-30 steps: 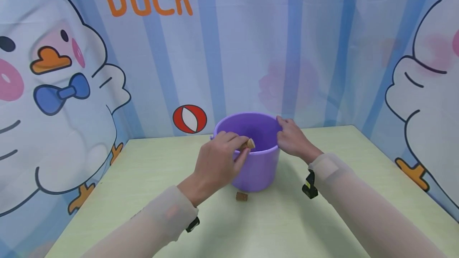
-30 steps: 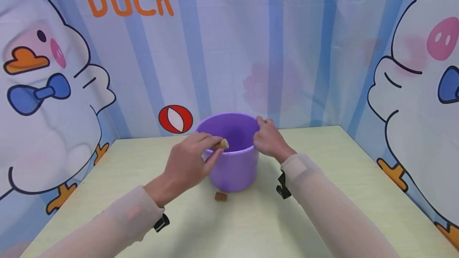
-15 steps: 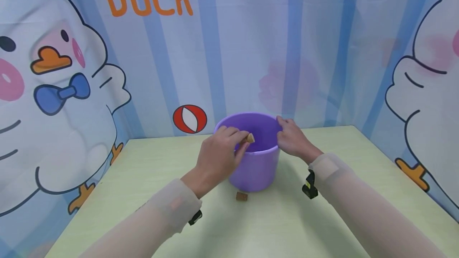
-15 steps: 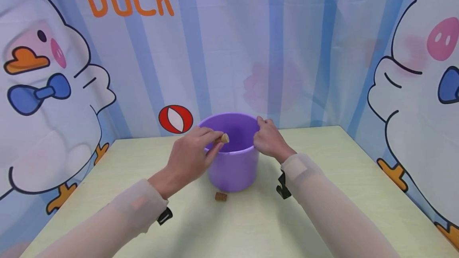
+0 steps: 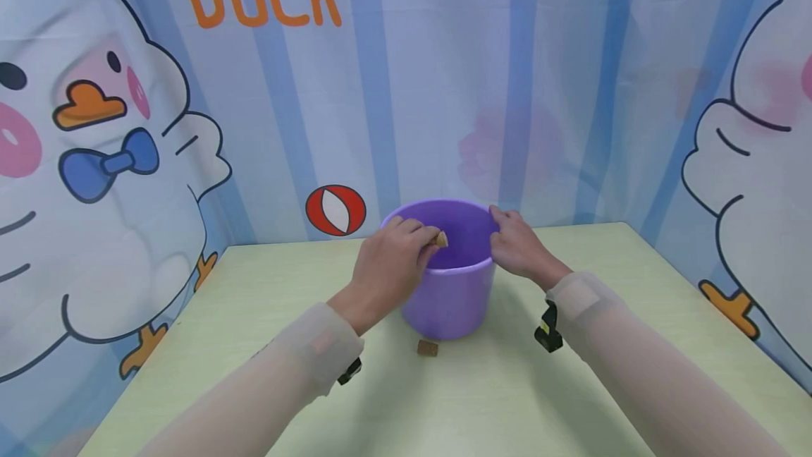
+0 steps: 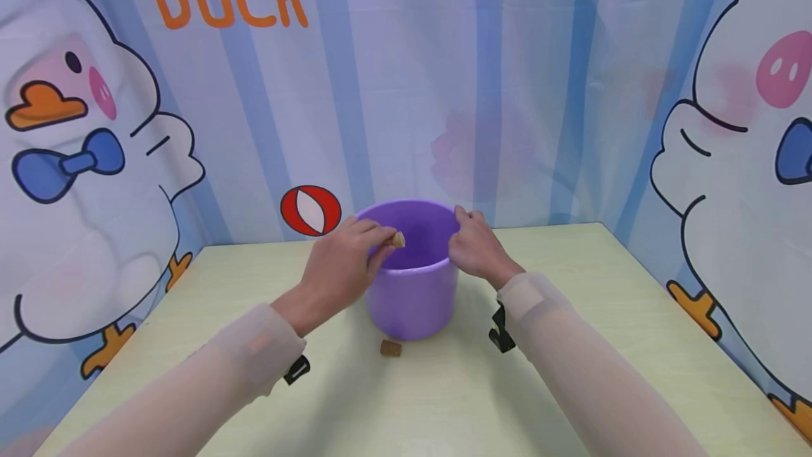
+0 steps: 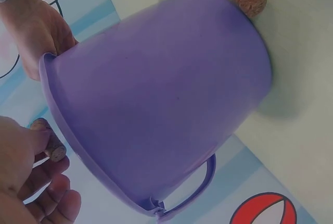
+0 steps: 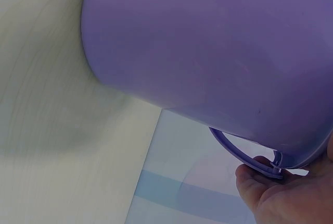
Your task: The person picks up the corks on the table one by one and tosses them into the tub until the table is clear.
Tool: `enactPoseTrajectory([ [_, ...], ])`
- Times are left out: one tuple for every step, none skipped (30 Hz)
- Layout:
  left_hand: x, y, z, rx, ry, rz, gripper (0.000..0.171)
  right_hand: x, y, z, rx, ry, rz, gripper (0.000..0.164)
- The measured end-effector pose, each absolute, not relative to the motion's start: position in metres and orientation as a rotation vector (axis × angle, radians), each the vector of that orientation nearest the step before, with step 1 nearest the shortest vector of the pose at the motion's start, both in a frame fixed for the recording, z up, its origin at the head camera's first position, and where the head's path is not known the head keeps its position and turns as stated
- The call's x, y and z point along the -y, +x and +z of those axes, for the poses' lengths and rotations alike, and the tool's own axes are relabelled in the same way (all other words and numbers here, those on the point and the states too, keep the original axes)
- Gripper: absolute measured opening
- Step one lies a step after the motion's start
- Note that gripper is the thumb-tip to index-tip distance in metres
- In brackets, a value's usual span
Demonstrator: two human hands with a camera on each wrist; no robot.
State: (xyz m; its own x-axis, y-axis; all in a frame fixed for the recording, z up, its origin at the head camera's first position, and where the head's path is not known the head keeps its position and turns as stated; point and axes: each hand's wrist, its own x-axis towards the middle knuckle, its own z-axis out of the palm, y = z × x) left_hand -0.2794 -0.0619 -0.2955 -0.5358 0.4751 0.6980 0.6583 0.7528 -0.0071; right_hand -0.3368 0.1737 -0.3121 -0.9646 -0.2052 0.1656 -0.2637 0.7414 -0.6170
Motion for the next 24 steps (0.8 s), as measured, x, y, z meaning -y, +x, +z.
enactPoseTrajectory([
  [0.0615, -0.2804, -0.2955, 2.246, -0.846, -0.325, 0.009, -0.1738, -0.3367, -0.3121, 2.851, 0.386, 1.028, 0.062],
  [0.0612, -0.2812, -0.2954, 2.254, -0.848, -0.318, 0.009, -0.1738, -0.3364, -0.312, 2.852, 0.386, 1.026, 0.062],
  [0.0607, -0.282, -0.2953, 2.263, -0.848, -0.308, 0.009, -0.1741, -0.3365, -0.3121, 2.853, 0.387, 1.023, 0.062],
  [0.0601, -0.2828, -0.2953, 2.272, -0.848, -0.296, 0.01, -0.1742, -0.3367, -0.3121, 2.853, 0.387, 1.021, 0.062],
  [0.0596, -0.2836, -0.2953, 2.286, -0.848, -0.28, 0.011, -0.1743, -0.3368, -0.3122, 2.853, 0.386, 1.02, 0.062],
  [0.0591, -0.2845, -0.2955, 2.3, -0.848, -0.262, 0.012, -0.1746, -0.3371, -0.3124, 2.854, 0.385, 1.019, 0.062],
  [0.0586, -0.2852, -0.2957, 2.315, -0.847, -0.244, 0.013, -0.1747, -0.3372, -0.3125, 2.855, 0.385, 1.019, 0.062],
  [0.0583, -0.2858, -0.2959, 2.33, -0.846, -0.225, 0.014, -0.1747, -0.3373, -0.3127, 2.855, 0.384, 1.022, 0.062],
  [0.0581, -0.2864, -0.2964, 2.343, -0.844, -0.208, 0.014, -0.1748, -0.3375, -0.3128, 2.855, 0.384, 1.023, 0.062],
  [0.058, -0.2869, -0.2969, 2.354, -0.842, -0.19, 0.015, -0.1748, -0.3373, -0.3129, 2.855, 0.384, 1.026, 0.062],
  [0.058, -0.2872, -0.2973, 2.364, -0.839, -0.175, 0.016, -0.1747, -0.337, -0.3129, 2.856, 0.384, 1.026, 0.062],
  [0.058, -0.2875, -0.2976, 2.369, -0.836, -0.162, 0.017, -0.1746, -0.3367, -0.3129, 2.856, 0.385, 1.026, 0.062],
  [0.0581, -0.2878, -0.298, 2.375, -0.83, -0.151, 0.019, -0.1745, -0.3364, -0.3128, 2.857, 0.385, 1.027, 0.063],
  [0.0583, -0.2882, -0.2983, 2.378, -0.826, -0.138, 0.021, -0.1743, -0.3361, -0.3128, 2.855, 0.383, 1.027, 0.063],
  [0.0584, -0.2885, -0.2985, 2.383, -0.82, -0.131, 0.022, -0.1741, -0.3359, -0.3127, 2.852, 0.383, 1.024, 0.063],
  [0.0585, -0.2886, -0.2985, 2.387, -0.815, -0.125, 0.024, -0.1737, -0.3357, -0.3126, 2.849, 0.383, 1.022, 0.063],
  [0.0586, -0.2887, -0.2985, 2.39, -0.812, -0.122, 0.026, -0.1734, -0.3358, -0.3126, 2.846, 0.382, 1.022, 0.063],
  [0.0587, -0.2886, -0.2985, 2.391, -0.809, -0.121, 0.027, -0.173, -0.3357, -0.3125, 2.842, 0.376, 1.021, 0.063],
  [0.0589, -0.2885, -0.2985, 2.391, -0.807, -0.124, 0.028, -0.1728, -0.3356, -0.3123, 2.841, 0.377, 1.018, 0.063],
  [0.059, -0.2884, -0.2987, 2.389, -0.806, -0.131, 0.027, -0.1726, -0.3356, -0.3122, 2.84, 0.377, 1.018, 0.063],
  [0.0591, -0.2883, -0.2988, 2.387, -0.806, -0.141, 0.027, -0.1726, -0.3355, -0.3121, 2.841, 0.38, 1.016, 0.063],
  [0.0592, -0.288, -0.2991, 2.38, -0.805, -0.15, 0.027, -0.1726, -0.3354, -0.3119, 2.842, 0.379, 1.019, 0.063],
  [0.0593, -0.2876, -0.2995, 2.373, -0.806, -0.162, 0.027, -0.1728, -0.3355, -0.3119, 2.844, 0.378, 1.021, 0.063],
  [0.0596, -0.2872, -0.3001, 2.362, -0.806, -0.169, 0.026, -0.1728, -0.3352, -0.3117, 2.847, 0.378, 1.023, 0.063],
])
